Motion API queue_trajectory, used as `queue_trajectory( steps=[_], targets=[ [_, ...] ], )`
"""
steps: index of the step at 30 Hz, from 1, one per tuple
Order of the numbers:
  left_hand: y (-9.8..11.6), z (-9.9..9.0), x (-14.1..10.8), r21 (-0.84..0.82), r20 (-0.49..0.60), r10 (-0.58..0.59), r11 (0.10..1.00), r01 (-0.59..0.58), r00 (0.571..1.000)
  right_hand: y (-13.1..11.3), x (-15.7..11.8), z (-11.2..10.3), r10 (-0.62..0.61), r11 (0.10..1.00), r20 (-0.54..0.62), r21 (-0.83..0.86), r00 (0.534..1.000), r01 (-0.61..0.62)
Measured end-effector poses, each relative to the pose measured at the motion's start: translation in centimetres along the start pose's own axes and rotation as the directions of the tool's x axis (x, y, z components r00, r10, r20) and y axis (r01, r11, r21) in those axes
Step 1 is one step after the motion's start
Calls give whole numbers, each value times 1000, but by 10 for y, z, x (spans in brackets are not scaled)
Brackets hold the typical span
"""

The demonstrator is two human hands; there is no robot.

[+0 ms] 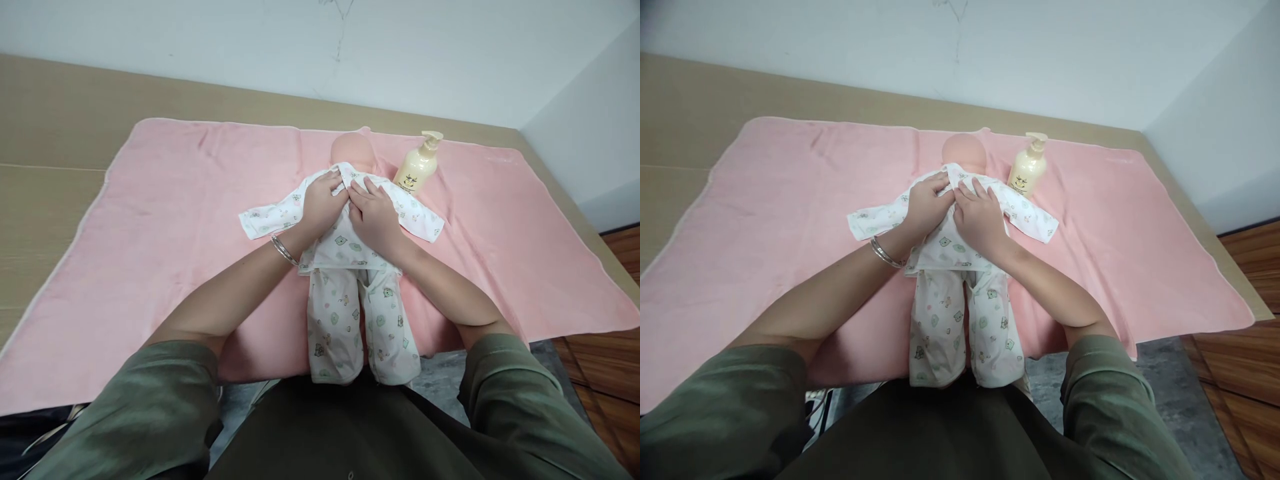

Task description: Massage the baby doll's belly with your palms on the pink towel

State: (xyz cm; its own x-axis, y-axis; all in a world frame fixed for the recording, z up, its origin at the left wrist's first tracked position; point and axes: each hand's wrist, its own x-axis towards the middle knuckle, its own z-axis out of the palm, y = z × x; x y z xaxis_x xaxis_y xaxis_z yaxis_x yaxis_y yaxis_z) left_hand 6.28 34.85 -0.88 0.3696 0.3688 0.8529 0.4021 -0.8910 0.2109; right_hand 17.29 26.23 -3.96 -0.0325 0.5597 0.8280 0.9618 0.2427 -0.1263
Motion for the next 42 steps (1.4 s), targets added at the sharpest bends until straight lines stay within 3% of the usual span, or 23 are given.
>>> queue_trajectory(
  steps=[14,24,34,42],
  targets=[
    [7,-1,-8,135,-8,14,991,-13,1000,6,13,-6,36,999,109,35,993,-40],
    [13,8,-27,192,-36,104,977,-95,994,20,24,-1,87,994,39,58,995,-89],
    [-1,5,-5,128,-39,-93,987,97,995,6,7,7,103,995,-27,8,994,-103],
    [12,11,-29,181,-30,31,983,-25,999,20,24,-4,102,993,36,51,994,-103]
  ],
)
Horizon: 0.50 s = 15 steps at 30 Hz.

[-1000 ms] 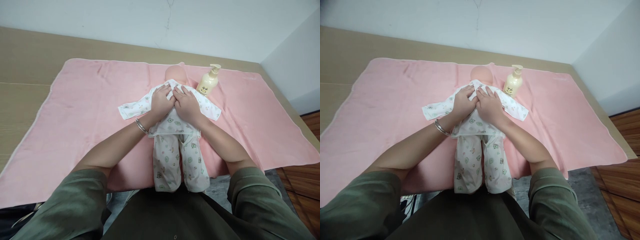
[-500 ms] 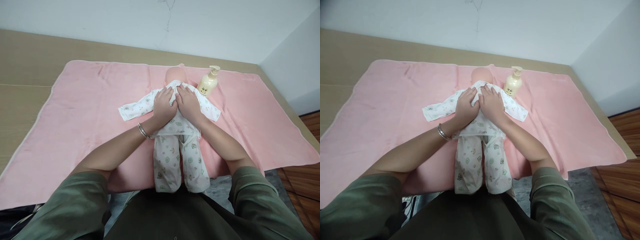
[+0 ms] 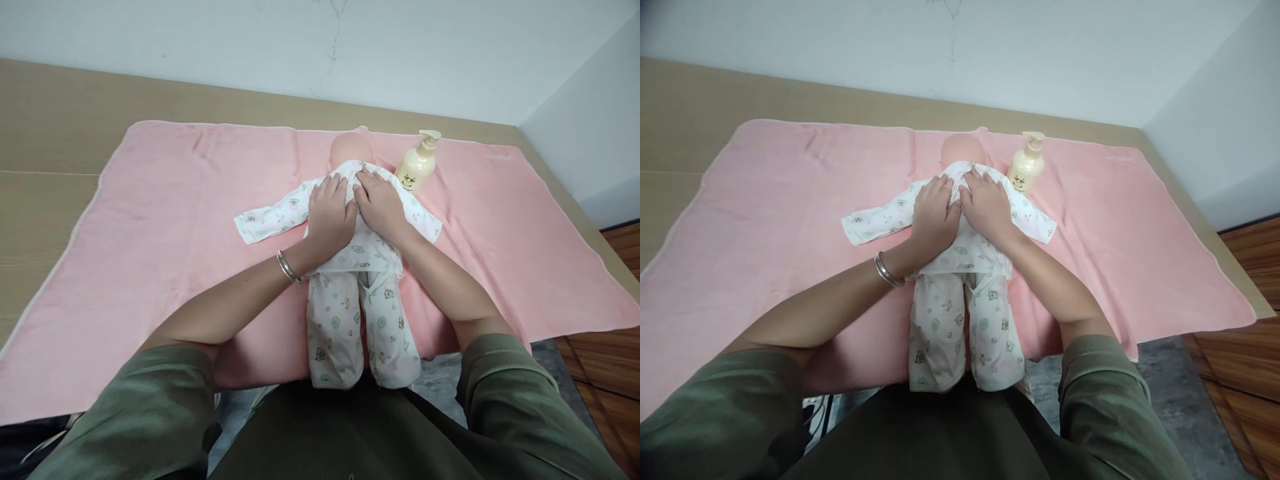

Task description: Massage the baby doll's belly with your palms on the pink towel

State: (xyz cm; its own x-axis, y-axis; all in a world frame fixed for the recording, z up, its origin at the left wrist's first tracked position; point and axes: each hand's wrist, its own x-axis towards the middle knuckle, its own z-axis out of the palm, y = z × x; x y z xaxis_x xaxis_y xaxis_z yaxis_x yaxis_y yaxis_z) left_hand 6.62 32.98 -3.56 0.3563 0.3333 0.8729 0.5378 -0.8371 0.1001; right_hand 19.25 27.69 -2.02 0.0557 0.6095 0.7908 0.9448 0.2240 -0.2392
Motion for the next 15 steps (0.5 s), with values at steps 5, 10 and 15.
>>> queue_trajectory(
  steps=[5,10,15],
  targets=[
    [-1,-3,6,13,9,4,1000,-4,1000,-4,-6,3,6,997,23,-77,1000,-5],
    [-5,-7,20,33,52,-13,999,12,999,-10,-16,4,-28,995,45,-100,999,32],
    [2,-5,6,71,34,17,997,-19,999,0,2,-7,6,999,97,-48,995,-1]
  ],
)
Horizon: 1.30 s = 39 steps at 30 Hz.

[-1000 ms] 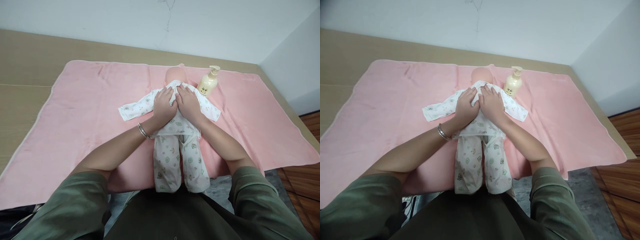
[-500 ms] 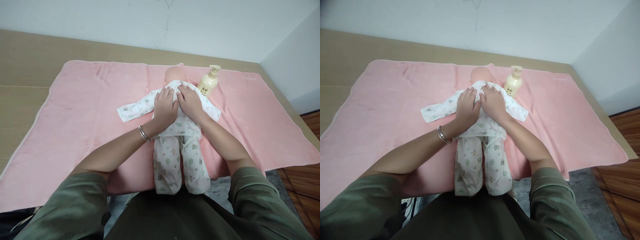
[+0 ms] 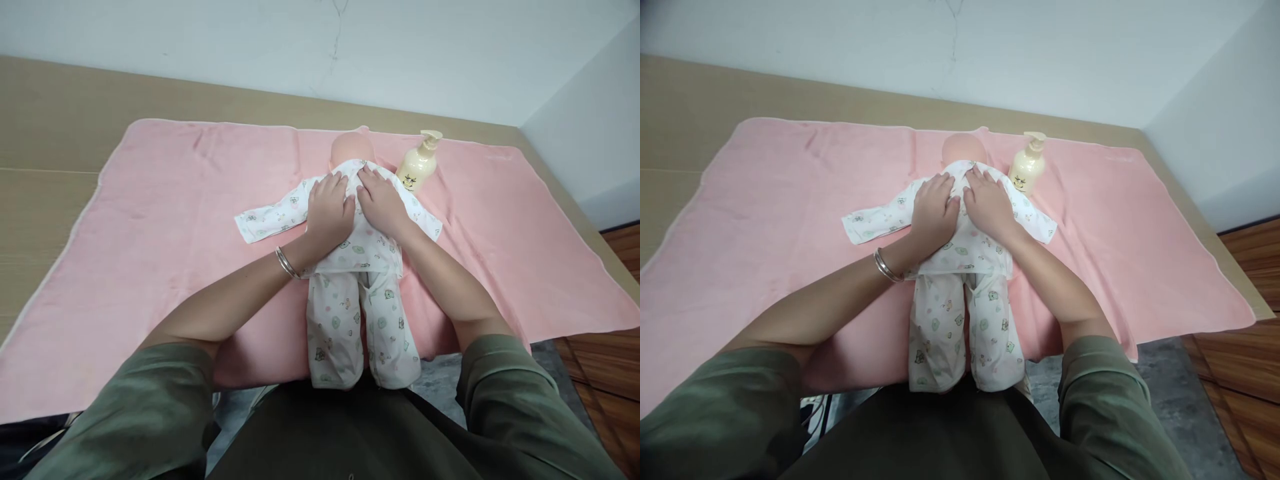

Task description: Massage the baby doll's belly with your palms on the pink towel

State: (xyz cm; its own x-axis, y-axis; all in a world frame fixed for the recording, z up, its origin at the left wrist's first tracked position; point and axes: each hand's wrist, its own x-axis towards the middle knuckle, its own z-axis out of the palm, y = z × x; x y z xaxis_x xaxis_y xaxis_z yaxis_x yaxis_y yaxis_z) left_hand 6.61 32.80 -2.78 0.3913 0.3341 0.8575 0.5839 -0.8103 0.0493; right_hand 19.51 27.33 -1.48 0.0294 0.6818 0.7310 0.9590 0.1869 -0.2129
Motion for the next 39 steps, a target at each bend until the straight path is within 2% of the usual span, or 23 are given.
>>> queue_trajectory(
  steps=[3,5,9,12,18,21,25,28,33,39],
  targets=[
    [1,2,-4,-9,-7,18,1000,-18,1000,-1,3,-2,35,999,-1,-28,999,-35],
    [-2,2,1,-18,14,-21,1000,21,1000,-7,-5,1,39,996,-25,-75,999,-41],
    [-13,0,16,-29,71,-106,994,108,992,-21,-28,9,-61,987,-84,-150,995,47],
    [-12,-1,14,-13,62,-95,995,96,994,-18,-27,9,-119,984,-74,-141,990,108],
    [5,-2,0,42,35,-5,999,4,999,1,1,-2,28,999,4,-39,1000,-28],
    [2,-5,7,42,78,-26,999,23,997,-5,-5,-1,41,996,-6,-81,999,-42],
    [-5,-9,19,21,170,-89,996,87,981,-19,-25,5,11,986,-78,-163,997,-24],
    [-5,-8,18,42,126,-104,994,100,987,-19,-26,4,-19,985,-90,-170,996,4],
    [-3,-3,11,39,87,-101,994,98,991,-3,-6,1,-10,993,-4,-117,1000,10],
    [-8,0,11,20,43,-72,997,71,996,3,-2,3,-36,994,-24,-100,999,34]
  ],
)
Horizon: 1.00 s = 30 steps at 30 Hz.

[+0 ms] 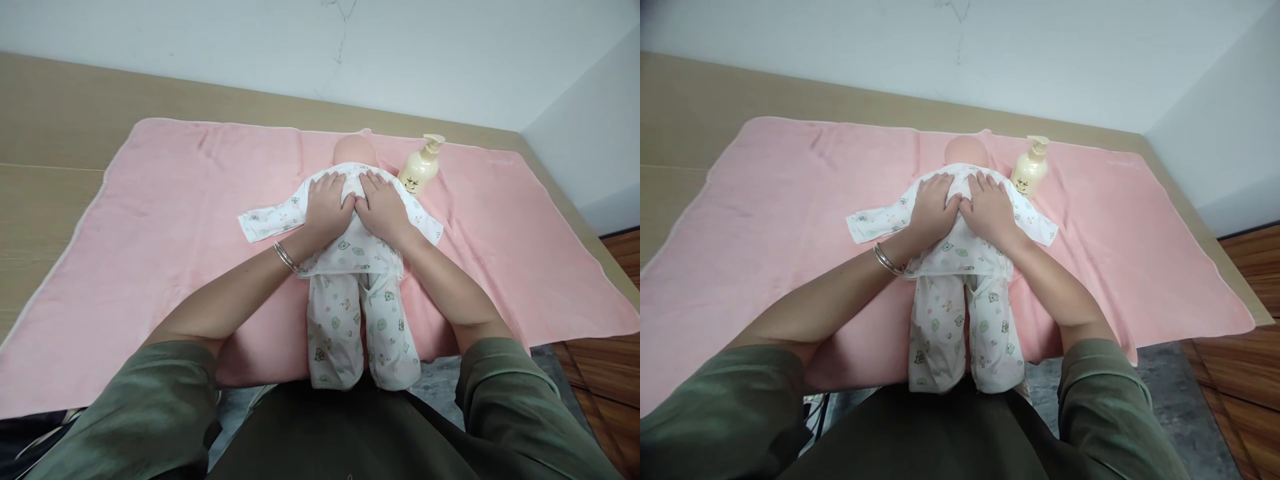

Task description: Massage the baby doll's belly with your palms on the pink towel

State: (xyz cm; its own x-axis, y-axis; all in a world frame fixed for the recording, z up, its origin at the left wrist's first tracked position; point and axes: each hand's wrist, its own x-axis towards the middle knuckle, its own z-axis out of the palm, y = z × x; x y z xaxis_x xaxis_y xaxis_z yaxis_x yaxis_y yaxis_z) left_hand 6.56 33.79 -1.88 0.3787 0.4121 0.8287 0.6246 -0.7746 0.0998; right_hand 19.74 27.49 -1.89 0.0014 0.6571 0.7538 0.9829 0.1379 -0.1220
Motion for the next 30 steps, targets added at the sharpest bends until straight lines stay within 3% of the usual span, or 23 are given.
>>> queue_trajectory(
  steps=[4,7,15,23,30],
  targets=[
    [6,-1,-8,26,-6,34,999,-34,999,9,3,-8,-62,997,35,53,997,61],
    [7,-1,-10,35,-13,60,998,-59,998,9,2,-9,-39,998,38,54,999,37],
    [-5,-5,6,40,66,66,997,-68,996,-23,-24,-7,17,998,-45,-67,999,-20],
    [12,-10,-11,97,23,146,984,-148,989,0,1,-7,26,1000,3,10,1000,-26],
    [-5,-9,6,53,67,136,989,-139,988,-23,-23,-18,51,997,15,-67,999,-49]
  ],
)
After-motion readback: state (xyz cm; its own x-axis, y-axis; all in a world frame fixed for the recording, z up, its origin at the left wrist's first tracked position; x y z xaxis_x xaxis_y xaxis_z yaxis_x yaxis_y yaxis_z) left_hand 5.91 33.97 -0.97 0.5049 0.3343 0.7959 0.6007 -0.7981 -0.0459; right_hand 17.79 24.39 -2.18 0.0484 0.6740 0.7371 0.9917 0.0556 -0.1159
